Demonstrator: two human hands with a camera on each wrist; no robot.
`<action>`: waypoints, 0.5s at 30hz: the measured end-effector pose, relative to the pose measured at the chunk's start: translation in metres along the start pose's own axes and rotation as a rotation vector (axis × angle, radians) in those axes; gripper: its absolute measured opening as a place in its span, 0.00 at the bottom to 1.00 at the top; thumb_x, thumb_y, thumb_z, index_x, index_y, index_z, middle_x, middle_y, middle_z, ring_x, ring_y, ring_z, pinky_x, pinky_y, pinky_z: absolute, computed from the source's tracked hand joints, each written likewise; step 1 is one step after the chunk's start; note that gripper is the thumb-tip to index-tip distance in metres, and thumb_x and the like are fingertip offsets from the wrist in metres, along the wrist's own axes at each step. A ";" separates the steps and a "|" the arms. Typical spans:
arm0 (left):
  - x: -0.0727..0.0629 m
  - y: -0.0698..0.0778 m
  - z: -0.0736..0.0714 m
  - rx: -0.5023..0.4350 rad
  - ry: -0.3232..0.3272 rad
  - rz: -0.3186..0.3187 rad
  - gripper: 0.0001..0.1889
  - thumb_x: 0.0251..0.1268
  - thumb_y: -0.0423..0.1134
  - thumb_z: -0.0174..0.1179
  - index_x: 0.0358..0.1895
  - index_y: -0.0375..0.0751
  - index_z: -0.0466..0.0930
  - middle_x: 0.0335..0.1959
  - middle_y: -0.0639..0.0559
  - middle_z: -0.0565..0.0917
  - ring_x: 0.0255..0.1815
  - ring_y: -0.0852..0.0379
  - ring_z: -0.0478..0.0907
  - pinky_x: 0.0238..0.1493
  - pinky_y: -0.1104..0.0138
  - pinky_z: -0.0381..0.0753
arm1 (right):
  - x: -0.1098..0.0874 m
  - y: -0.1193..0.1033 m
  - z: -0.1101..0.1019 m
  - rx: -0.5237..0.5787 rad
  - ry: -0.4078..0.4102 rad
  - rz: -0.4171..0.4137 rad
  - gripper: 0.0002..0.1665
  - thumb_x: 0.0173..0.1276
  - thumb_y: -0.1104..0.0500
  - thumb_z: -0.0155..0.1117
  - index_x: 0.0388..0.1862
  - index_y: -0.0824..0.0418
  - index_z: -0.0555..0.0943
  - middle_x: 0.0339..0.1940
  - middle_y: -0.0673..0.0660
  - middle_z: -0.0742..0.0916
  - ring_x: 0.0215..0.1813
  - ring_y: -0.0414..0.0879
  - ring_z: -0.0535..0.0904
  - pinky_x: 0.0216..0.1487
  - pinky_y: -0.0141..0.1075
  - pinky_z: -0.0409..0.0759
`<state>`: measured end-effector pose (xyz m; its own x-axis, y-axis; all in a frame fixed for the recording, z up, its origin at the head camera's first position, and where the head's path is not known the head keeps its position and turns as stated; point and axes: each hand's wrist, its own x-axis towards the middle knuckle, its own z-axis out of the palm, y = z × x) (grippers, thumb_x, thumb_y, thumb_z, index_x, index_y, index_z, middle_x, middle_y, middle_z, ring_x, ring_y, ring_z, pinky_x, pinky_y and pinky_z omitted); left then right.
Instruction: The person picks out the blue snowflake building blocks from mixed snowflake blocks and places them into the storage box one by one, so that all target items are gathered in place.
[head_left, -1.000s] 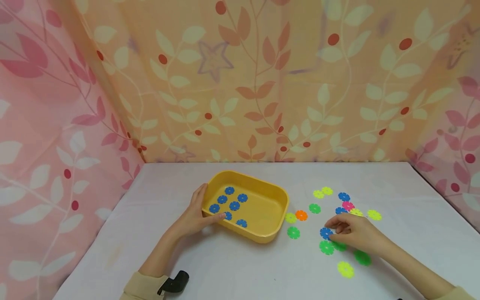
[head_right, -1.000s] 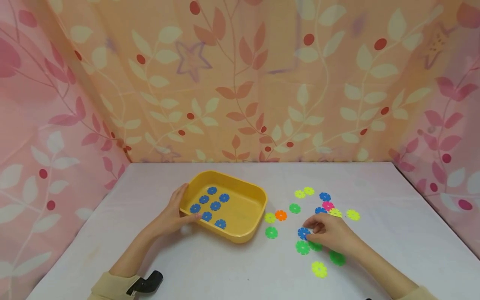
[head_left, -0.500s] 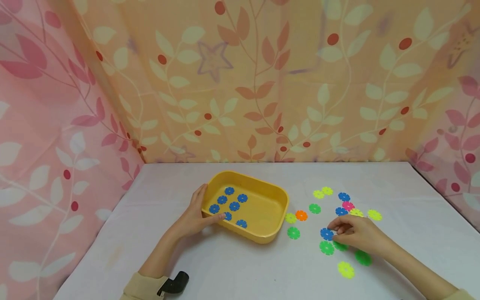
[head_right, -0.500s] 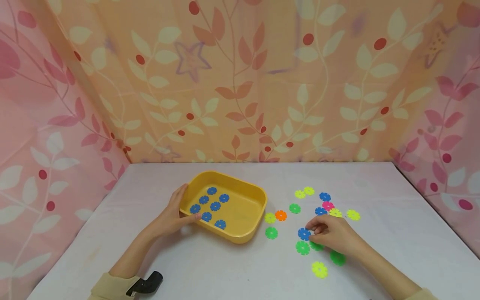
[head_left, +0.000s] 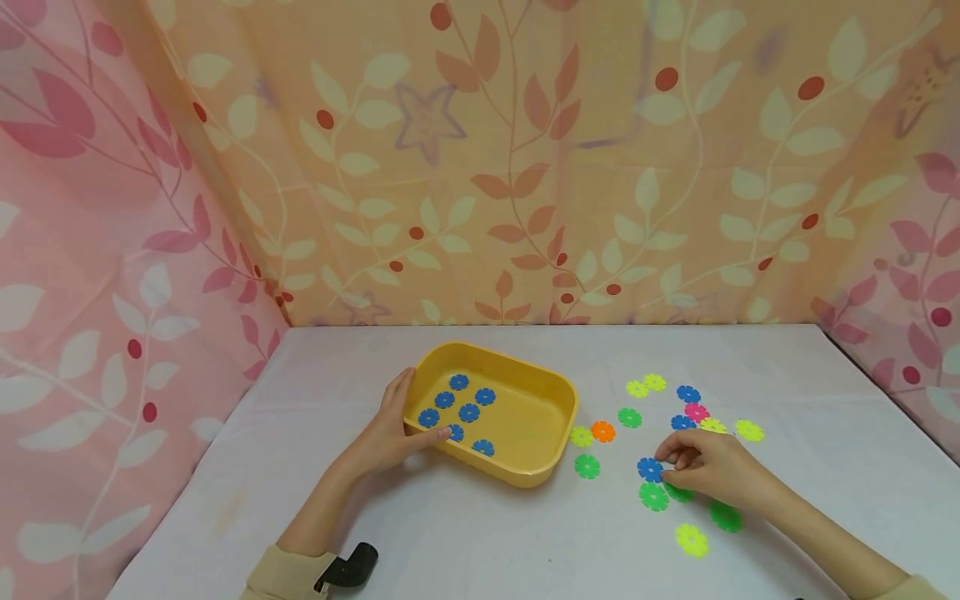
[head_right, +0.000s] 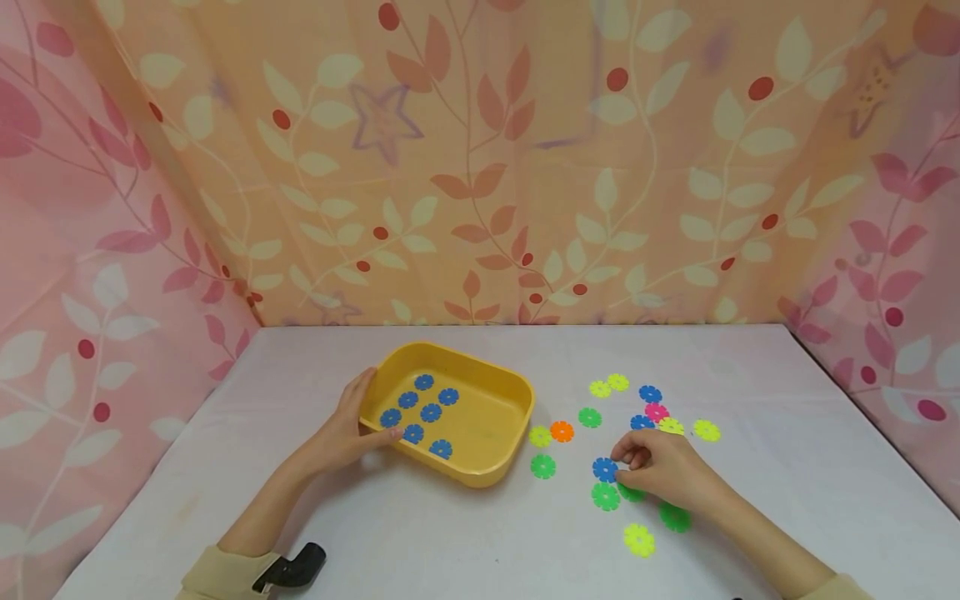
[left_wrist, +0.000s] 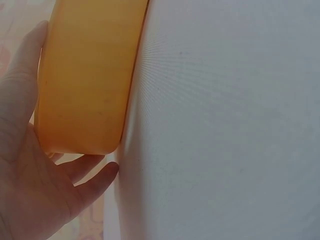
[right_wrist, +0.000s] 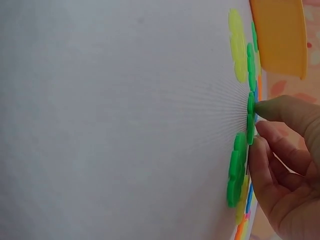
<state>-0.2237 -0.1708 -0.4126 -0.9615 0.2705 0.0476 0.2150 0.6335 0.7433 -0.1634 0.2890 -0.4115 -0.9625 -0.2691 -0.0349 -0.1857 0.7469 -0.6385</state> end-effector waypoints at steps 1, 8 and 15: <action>0.000 0.000 0.000 0.000 0.000 -0.001 0.62 0.51 0.62 0.70 0.79 0.47 0.35 0.79 0.47 0.40 0.76 0.43 0.47 0.72 0.45 0.51 | 0.000 0.000 0.000 -0.003 0.001 -0.006 0.13 0.57 0.53 0.76 0.38 0.55 0.83 0.28 0.47 0.79 0.33 0.40 0.73 0.33 0.27 0.76; -0.001 0.000 0.000 -0.004 0.006 0.006 0.63 0.50 0.62 0.71 0.79 0.47 0.34 0.79 0.47 0.40 0.76 0.43 0.47 0.72 0.44 0.50 | -0.002 -0.001 0.001 -0.017 0.030 -0.033 0.12 0.57 0.54 0.76 0.36 0.54 0.83 0.26 0.47 0.79 0.31 0.38 0.73 0.32 0.27 0.75; -0.001 0.000 0.000 -0.007 0.009 0.004 0.63 0.50 0.62 0.71 0.79 0.48 0.34 0.79 0.48 0.40 0.77 0.43 0.46 0.72 0.45 0.50 | -0.003 -0.002 0.001 -0.028 0.033 -0.010 0.10 0.57 0.53 0.76 0.35 0.54 0.84 0.26 0.46 0.79 0.30 0.38 0.74 0.32 0.28 0.76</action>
<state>-0.2229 -0.1713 -0.4129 -0.9621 0.2667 0.0568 0.2181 0.6275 0.7475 -0.1602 0.2872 -0.4108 -0.9664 -0.2572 -0.0026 -0.2009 0.7613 -0.6165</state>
